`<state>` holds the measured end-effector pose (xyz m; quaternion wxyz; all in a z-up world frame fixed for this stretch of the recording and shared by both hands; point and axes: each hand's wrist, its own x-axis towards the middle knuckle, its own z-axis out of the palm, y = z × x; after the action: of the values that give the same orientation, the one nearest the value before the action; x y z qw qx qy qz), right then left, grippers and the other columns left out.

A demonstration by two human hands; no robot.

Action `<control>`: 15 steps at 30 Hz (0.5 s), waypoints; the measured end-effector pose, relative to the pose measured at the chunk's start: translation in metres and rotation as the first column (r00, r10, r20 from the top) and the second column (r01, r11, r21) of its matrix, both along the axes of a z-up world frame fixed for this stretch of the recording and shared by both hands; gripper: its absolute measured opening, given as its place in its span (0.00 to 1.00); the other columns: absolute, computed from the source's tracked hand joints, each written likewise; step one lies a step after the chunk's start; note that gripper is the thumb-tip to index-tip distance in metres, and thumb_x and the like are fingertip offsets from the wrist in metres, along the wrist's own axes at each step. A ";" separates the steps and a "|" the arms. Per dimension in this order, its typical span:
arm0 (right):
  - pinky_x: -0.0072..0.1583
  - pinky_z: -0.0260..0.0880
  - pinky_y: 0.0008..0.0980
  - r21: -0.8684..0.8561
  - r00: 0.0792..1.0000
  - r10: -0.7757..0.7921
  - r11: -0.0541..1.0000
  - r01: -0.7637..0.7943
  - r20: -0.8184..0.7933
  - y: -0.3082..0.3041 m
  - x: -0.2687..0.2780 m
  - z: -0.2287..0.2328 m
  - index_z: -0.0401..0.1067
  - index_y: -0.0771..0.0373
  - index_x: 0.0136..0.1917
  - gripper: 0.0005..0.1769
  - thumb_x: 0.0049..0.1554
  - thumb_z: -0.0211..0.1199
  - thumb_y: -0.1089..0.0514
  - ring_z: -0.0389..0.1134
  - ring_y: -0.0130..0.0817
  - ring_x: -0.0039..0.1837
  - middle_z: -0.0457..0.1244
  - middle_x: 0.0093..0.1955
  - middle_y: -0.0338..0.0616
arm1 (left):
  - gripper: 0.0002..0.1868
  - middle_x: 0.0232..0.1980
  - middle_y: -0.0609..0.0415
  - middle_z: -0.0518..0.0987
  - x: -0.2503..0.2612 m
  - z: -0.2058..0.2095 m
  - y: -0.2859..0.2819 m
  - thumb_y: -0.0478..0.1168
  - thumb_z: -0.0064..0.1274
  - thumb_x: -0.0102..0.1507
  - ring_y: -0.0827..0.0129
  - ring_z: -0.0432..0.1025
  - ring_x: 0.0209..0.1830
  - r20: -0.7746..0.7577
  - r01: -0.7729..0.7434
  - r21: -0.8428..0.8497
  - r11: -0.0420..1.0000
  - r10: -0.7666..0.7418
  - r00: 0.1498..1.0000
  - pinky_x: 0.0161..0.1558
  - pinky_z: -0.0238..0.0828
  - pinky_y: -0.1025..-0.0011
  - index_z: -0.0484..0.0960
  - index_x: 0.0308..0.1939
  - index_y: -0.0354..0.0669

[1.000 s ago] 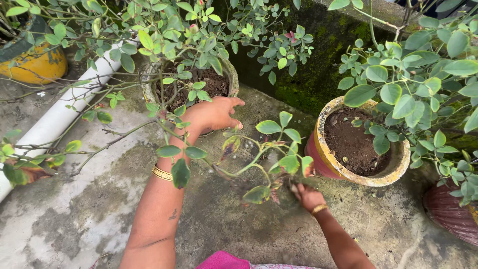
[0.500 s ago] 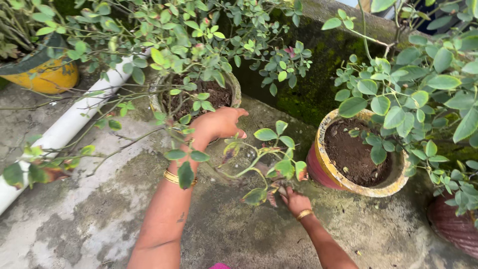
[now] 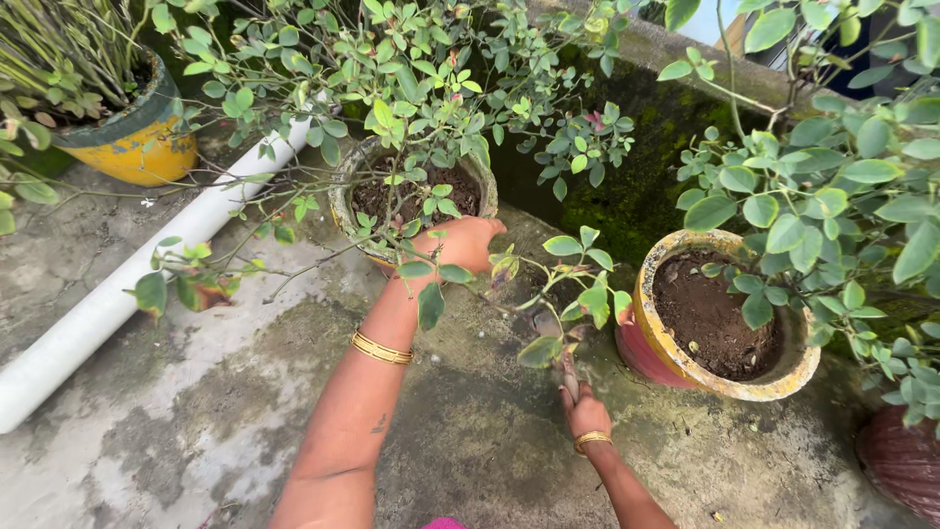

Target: The person prunes rose bushes by hand and with a hand trowel, removing dead leaves and small stems from several potted plants on a balcony.

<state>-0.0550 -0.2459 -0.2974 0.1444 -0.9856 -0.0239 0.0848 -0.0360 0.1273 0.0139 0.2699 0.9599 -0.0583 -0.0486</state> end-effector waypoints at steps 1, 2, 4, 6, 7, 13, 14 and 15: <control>0.54 0.72 0.57 0.018 1.000 0.001 1.000 -0.001 0.001 0.001 0.000 0.001 0.69 0.56 0.63 0.33 0.59 0.53 0.29 0.72 0.64 0.51 0.70 0.46 0.65 | 0.39 0.64 0.41 0.77 -0.002 0.001 -0.002 0.49 0.67 0.56 0.52 0.73 0.63 0.033 0.012 -0.007 1.000 -0.012 0.999 0.64 0.68 0.61 0.71 0.68 0.42; 0.54 0.72 0.57 0.034 1.000 0.001 0.999 -0.001 -0.003 -0.001 -0.003 0.002 0.70 0.57 0.62 0.33 0.59 0.54 0.29 0.72 0.64 0.52 0.70 0.46 0.65 | 0.38 0.63 0.42 0.79 -0.005 0.003 -0.003 0.49 0.66 0.56 0.52 0.74 0.62 -0.007 0.005 0.001 1.000 -0.005 1.000 0.63 0.70 0.60 0.73 0.67 0.43; 0.54 0.72 0.57 0.050 1.000 -0.003 0.999 0.001 0.030 -0.007 -0.009 0.003 0.69 0.57 0.63 0.34 0.59 0.53 0.29 0.72 0.64 0.51 0.70 0.44 0.65 | 0.35 0.60 0.44 0.82 -0.009 0.008 -0.005 0.50 0.66 0.55 0.53 0.76 0.61 -0.086 -0.008 0.022 1.000 0.009 0.996 0.61 0.73 0.59 0.76 0.65 0.47; 0.55 0.71 0.56 0.054 1.000 -0.022 0.998 0.021 0.022 -0.012 -0.013 0.003 0.68 0.57 0.65 0.34 0.59 0.53 0.30 0.72 0.64 0.51 0.70 0.45 0.65 | 0.38 0.58 0.43 0.81 -0.019 0.008 -0.004 0.49 0.70 0.53 0.51 0.75 0.58 0.123 0.081 -0.033 0.996 -0.076 0.990 0.58 0.71 0.59 0.75 0.65 0.45; 0.55 0.71 0.56 0.046 0.999 -0.040 0.998 0.040 -0.004 -0.014 -0.014 0.005 0.68 0.57 0.66 0.34 0.60 0.53 0.30 0.72 0.63 0.52 0.70 0.46 0.65 | 0.39 0.57 0.43 0.80 -0.024 0.010 -0.005 0.49 0.72 0.52 0.50 0.74 0.57 0.226 0.130 -0.053 0.990 -0.115 0.967 0.56 0.70 0.59 0.75 0.64 0.43; 0.57 0.72 0.47 0.159 0.949 0.189 0.959 -0.233 0.250 -0.012 -0.010 0.048 0.74 0.60 0.62 0.24 0.60 0.60 0.42 0.72 0.54 0.55 0.69 0.55 0.60 | 0.38 0.40 0.51 0.77 -0.056 0.033 -0.018 0.48 0.73 0.50 0.69 0.74 0.40 -0.065 -0.042 -0.451 0.892 0.015 0.998 0.46 0.73 0.68 0.77 0.62 0.47; 0.57 0.72 0.46 0.262 0.903 0.217 0.908 -0.326 0.372 -0.001 -0.010 0.071 0.75 0.60 0.61 0.22 0.61 0.61 0.44 0.72 0.52 0.55 0.69 0.56 0.59 | 0.37 0.41 0.53 0.79 -0.057 0.040 -0.016 0.49 0.73 0.50 0.69 0.74 0.40 -0.056 -0.016 -0.420 0.907 -0.008 0.998 0.46 0.73 0.69 0.78 0.61 0.46; 0.57 0.73 0.44 0.351 0.849 0.224 0.838 -0.418 0.478 0.014 -0.009 0.098 0.77 0.60 0.60 0.20 0.61 0.61 0.46 0.72 0.51 0.55 0.69 0.57 0.58 | 0.36 0.41 0.55 0.81 -0.055 0.049 -0.013 0.50 0.73 0.51 0.69 0.74 0.41 -0.048 0.010 -0.389 0.921 -0.030 0.998 0.45 0.73 0.69 0.78 0.60 0.45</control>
<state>-0.0644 -0.2322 -0.1992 0.3391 -0.9022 -0.2417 -0.1124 -0.0906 0.1143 0.0632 0.4558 0.8850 -0.0694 -0.0640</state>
